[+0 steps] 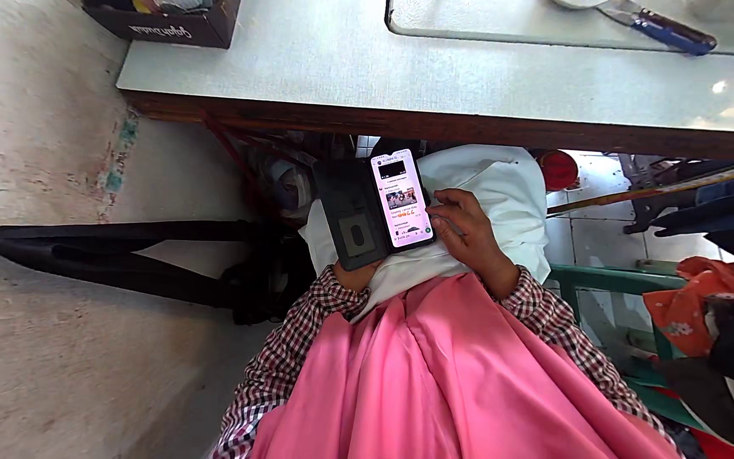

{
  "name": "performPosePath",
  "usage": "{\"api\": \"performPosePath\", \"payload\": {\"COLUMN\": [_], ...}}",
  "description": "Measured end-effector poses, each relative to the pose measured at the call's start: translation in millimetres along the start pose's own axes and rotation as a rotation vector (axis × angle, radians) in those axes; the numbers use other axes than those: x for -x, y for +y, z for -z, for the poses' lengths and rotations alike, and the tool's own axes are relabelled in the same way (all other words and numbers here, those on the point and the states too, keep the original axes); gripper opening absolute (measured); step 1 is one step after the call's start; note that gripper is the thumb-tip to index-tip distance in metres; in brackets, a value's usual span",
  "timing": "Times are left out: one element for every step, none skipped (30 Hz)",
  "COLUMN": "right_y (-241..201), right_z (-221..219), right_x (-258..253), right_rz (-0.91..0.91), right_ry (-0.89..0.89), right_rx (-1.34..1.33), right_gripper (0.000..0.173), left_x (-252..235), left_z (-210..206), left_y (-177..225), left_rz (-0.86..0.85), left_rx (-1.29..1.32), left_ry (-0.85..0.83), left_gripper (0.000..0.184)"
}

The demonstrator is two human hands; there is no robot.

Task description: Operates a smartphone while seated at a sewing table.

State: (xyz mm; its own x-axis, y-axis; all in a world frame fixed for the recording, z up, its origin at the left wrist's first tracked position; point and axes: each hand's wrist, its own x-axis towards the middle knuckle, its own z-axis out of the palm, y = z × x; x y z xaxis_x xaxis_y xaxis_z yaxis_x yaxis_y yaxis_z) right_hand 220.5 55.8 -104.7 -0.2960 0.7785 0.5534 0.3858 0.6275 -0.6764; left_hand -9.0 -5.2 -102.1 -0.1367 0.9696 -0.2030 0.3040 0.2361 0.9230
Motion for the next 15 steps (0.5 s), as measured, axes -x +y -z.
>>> {"api": "performPosePath", "payload": {"right_y": [0.3,0.4,0.5,0.5,0.5,0.7,0.7,0.5,0.5,0.5,0.6,0.7,0.8,1.1,1.5], "right_z": [-0.1,-0.1,-0.2,-0.3,-0.3,-0.4,-0.4,-0.3,-0.2,-0.2,-0.2,-0.1,-0.2,-0.2,-0.2], "right_x": [0.2,0.5,0.7,0.8,0.8,0.8,0.7,0.5,0.4,0.3,0.4,0.3,0.3,0.3,0.2], "right_rz": [0.002,0.001,0.001,0.001,0.0,0.001,0.003,0.006,0.01,0.013,0.016,0.02,0.022,0.024,0.027], "right_ry": [0.0,-0.002,-0.002,-0.002,-0.001,0.0,0.0,0.0,-0.002,-0.004,-0.007,-0.011,-0.014,-0.017,-0.02], "right_rx": [0.0,-0.003,-0.007,-0.009,-0.01,-0.01,-0.008,-0.004,-0.003,-0.003,-0.006,-0.008,-0.007,-0.007,-0.009], "right_gripper": [0.028,0.028,0.028,0.028,0.028,0.028,0.028,0.028,0.028,0.029,0.029,0.03,0.03,0.031,0.031], "left_x": [-0.7,-1.2,-1.3,-1.2,-0.7,-0.2,0.0,0.1,0.2,0.4,0.8,1.5,2.6,3.2,3.4], "left_z": [-0.1,-0.2,-0.3,-0.7,-1.1,-1.3,-1.4,-1.2,-1.2,-1.3,-1.6,-2.3,-3.6,-4.9,-5.8], "left_y": [-2.4,-3.8,-4.3,-4.4,-4.0,-3.5,-3.5,-3.7,-4.3,-4.2,-3.2,-0.8,2.6,4.7,5.4], "left_rz": [-0.022,-0.038,-0.048,-0.045,-0.038,-0.03,-0.022,-0.018,-0.014,-0.002,0.012,0.03,0.051,0.07,0.079], "left_rx": [0.015,0.031,0.041,0.041,0.035,0.028,0.025,0.024,0.024,0.025,0.022,0.009,-0.004,-0.01,-0.007], "left_ry": [-0.004,-0.008,-0.009,-0.001,0.011,0.02,0.024,0.024,0.024,0.025,0.033,0.052,0.079,0.1,0.11], "left_gripper": [0.021,0.02,0.019,0.02,0.02,0.02,0.02,0.02,0.021,0.021,0.022,0.023,0.023,0.024,0.026]}}
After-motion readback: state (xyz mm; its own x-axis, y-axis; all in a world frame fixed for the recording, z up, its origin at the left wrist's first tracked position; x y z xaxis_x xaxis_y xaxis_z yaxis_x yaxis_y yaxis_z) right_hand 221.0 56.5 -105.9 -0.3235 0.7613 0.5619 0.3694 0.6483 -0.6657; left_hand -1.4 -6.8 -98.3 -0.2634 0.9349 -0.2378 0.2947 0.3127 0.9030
